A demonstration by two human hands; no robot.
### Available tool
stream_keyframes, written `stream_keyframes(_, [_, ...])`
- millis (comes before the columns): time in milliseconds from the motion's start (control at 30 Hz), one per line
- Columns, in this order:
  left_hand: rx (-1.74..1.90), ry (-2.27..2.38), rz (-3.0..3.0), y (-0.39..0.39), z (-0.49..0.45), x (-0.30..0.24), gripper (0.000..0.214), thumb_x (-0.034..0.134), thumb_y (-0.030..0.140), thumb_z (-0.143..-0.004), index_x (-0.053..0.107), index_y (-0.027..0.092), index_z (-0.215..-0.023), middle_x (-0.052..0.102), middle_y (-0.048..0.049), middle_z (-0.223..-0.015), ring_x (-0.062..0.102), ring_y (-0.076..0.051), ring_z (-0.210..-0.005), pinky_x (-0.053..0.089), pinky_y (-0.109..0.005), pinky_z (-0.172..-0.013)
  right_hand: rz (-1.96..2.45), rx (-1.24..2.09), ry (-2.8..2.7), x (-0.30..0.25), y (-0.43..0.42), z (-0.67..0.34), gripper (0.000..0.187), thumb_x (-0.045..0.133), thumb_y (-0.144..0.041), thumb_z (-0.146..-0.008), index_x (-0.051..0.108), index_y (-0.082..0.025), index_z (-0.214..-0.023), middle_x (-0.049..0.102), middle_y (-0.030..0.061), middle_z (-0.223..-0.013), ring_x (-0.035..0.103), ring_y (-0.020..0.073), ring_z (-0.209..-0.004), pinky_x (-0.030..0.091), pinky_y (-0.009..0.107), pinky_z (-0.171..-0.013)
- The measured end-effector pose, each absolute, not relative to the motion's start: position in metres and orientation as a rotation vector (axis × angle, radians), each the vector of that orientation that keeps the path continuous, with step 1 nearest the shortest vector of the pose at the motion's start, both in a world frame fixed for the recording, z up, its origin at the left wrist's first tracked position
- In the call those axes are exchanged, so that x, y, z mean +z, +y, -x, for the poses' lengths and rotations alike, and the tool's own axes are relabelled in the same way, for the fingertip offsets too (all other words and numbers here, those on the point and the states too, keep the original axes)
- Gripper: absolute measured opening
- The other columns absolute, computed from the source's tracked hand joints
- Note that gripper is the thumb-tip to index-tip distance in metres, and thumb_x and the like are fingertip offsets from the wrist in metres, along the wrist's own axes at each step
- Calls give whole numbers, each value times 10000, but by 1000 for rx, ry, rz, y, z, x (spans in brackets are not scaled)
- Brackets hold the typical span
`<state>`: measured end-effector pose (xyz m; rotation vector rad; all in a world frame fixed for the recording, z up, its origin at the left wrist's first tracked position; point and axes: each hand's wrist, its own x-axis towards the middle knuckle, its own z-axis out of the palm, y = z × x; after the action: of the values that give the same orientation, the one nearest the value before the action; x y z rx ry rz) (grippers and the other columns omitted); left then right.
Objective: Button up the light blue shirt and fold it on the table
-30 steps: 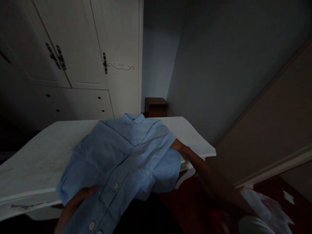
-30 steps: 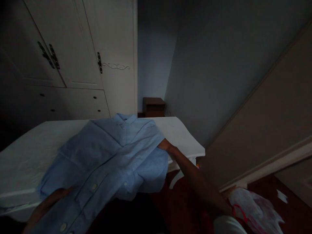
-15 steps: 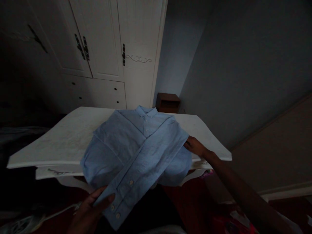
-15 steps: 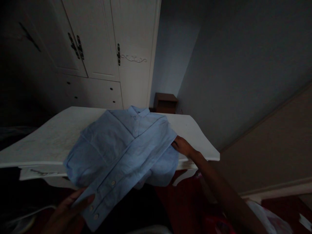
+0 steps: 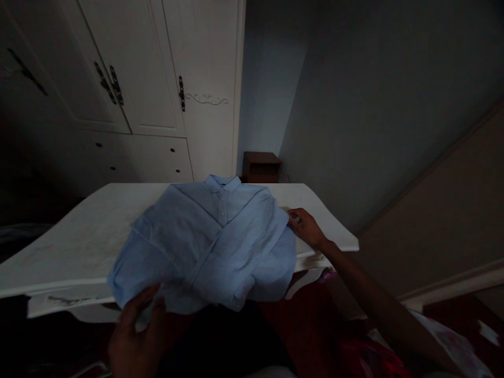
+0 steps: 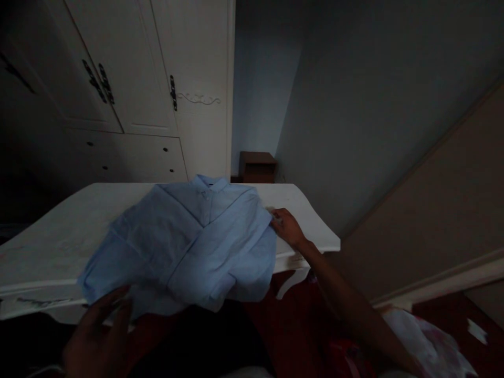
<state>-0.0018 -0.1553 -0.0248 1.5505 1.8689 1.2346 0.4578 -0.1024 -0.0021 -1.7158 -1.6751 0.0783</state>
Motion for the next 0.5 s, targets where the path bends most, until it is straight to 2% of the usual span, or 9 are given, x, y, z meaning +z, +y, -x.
stream_keyframes(100, [1405, 1597, -1589, -139, -39, 18, 310, 592, 480, -795, 704, 236, -950, 730, -40, -1014, 662, -258, -1007, 518, -361, -920, 1689, 86, -1769, 2, -95, -453, 222, 567, -267, -849, 683, -170, -1013, 660, 100, -993, 618, 222, -917, 502, 367, -859])
stream_keyframes(200, [1286, 1229, -1586, -104, -98, 59, 271, 652, 442, -777, 706, 221, -923, 733, -42, -987, 670, -231, -968, 521, -327, -906, 1663, 78, -1779, 2, -91, -450, 192, 544, -222, -843, 696, -176, -951, 665, 86, -956, 619, 217, -898, 494, 358, -854])
stream_keyframes(300, [1187, 955, -1710, -49, -164, 84, 269, 597, 383, -825, 686, 179, -977, 726, -65, -998, 675, -211, -954, 533, -330, -874, 1642, 65, -1706, -1, -87, -447, 175, 531, -220, -837, 688, -178, -903, 662, 78, -937, 619, 212, -873, 497, 340, -813])
stream_keyframes(433, [901, 1056, -2173, 34, -250, 88, 267, 505, 190, -875, 641, 143, -1100, 705, -85, -1119, 656, -174, -1023, 504, -289, -933, 1652, 93, -1626, -3, -84, -445, 152, 523, -231, -828, 658, -180, -875, 654, 65, -888, 609, 199, -781, 499, 324, -739])
stream_keyframes(500, [684, 1185, -2333, 68, -286, 82, 293, 489, 165, -887, 630, 149, -1144, 688, -93, -1178, 639, -181, -1080, 486, -289, -958, 1650, 105, -1622, -4, -83, -445, 135, 522, -214, -819, 642, -184, -872, 655, 58, -867, 605, 195, -755, 497, 320, -731])
